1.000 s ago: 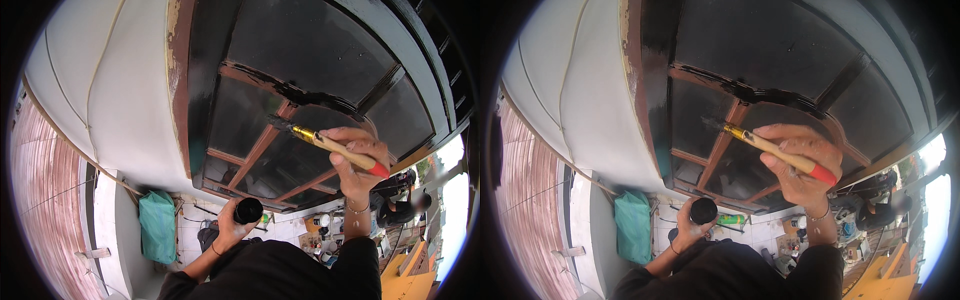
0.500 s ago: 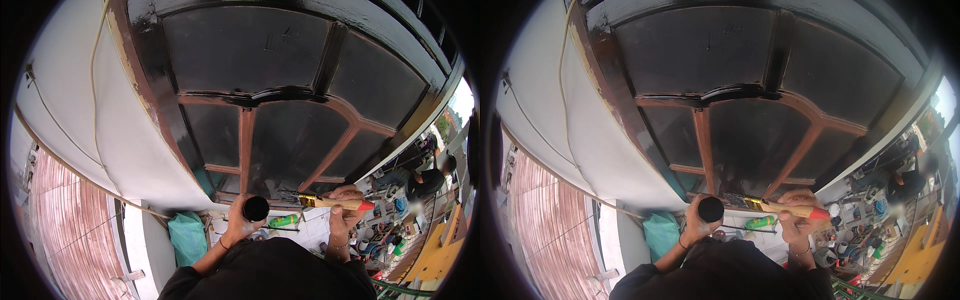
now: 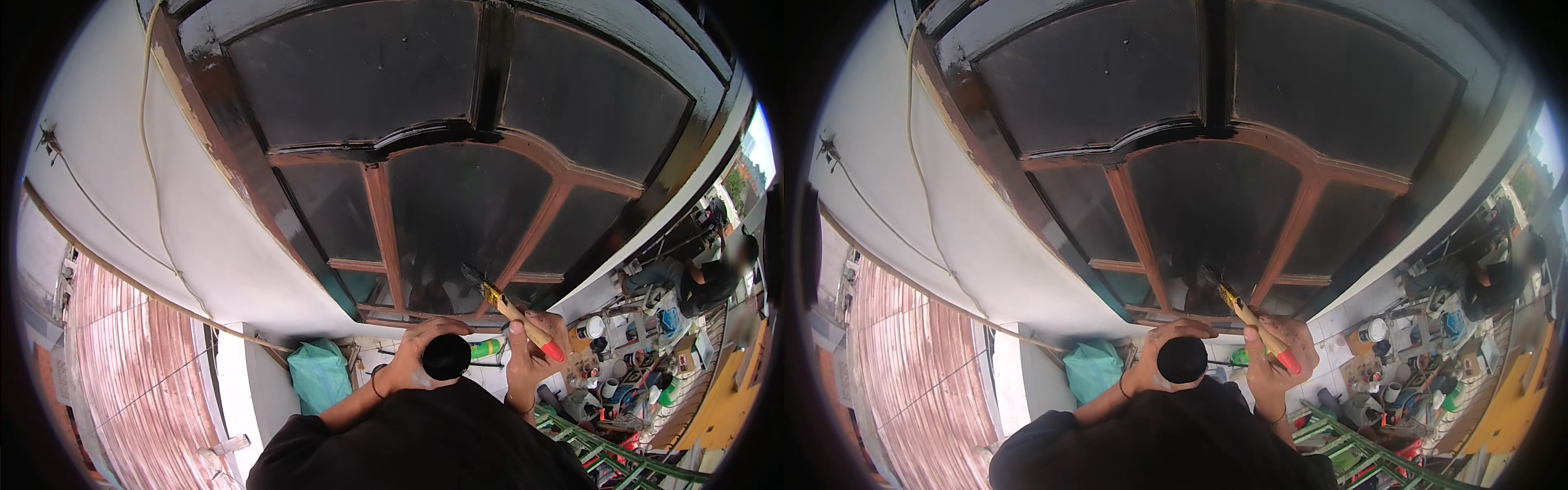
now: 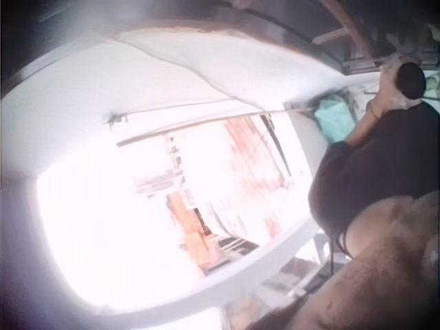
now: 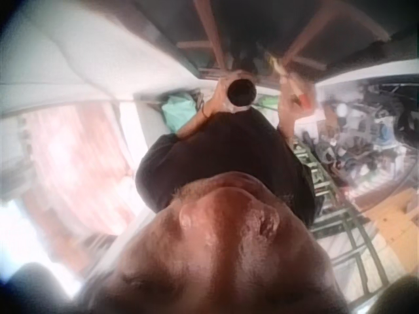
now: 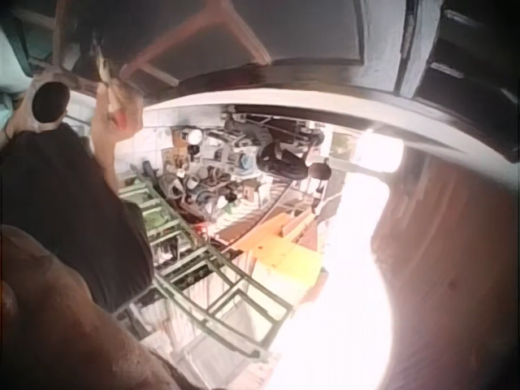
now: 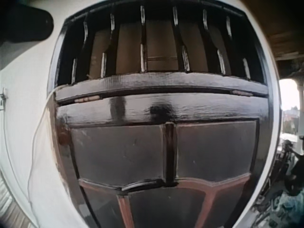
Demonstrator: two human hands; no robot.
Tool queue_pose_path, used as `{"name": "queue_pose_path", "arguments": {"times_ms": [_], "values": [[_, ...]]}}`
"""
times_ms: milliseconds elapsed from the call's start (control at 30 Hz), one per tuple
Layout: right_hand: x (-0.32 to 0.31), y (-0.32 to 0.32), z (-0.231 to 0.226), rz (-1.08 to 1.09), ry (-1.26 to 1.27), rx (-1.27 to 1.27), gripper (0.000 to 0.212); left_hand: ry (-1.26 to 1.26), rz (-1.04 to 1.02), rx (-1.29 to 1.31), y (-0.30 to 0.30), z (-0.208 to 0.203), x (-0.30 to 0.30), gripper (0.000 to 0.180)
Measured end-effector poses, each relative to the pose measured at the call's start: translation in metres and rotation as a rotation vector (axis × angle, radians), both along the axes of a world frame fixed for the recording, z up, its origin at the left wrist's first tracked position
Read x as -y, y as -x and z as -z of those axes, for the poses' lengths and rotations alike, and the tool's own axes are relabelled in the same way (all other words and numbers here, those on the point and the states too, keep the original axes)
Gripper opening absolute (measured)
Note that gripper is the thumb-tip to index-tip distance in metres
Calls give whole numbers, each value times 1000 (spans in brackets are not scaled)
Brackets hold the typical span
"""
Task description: The person paints a wooden window frame with black paint using a brush, then walks to a work area and cleans the brush with a knife. The person holds a paint container and brush, applies paint to the frame, and later scrapes the brush bristles on a flat surface.
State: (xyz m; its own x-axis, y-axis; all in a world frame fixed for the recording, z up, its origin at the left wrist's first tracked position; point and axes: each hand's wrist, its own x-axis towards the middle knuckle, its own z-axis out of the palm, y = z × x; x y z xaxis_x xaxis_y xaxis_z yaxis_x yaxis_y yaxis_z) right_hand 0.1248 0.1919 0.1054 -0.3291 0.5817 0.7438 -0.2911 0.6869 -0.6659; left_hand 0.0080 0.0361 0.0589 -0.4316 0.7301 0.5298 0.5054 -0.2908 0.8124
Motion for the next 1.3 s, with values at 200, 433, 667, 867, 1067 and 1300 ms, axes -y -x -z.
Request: {"name": "queue_pose_path", "arguments": {"times_ms": [200, 433, 667, 867, 1067, 1300], "values": [[12, 24, 31, -228, 122, 95, 22, -29, -22, 16, -14, -21, -1, 84], [31, 46, 39, -584, 192, 154, 26, 31, -339, 21, -13, -26, 22, 79], [23, 67, -4, -825, -280, 326, 41, -152, -510, 110, -7, -11, 59, 68], [-21, 107, -127, -305, -838, 72, 23, -104, -676, 145, 2, -10, 90, 61], [1, 199, -238, -186, -1539, 357, 21, -28, -713, 171, 4, -2, 97, 58], [19, 235, -247, -154, -1727, 632, 23, -121, -648, 248, 5, 4, 92, 58]]}}
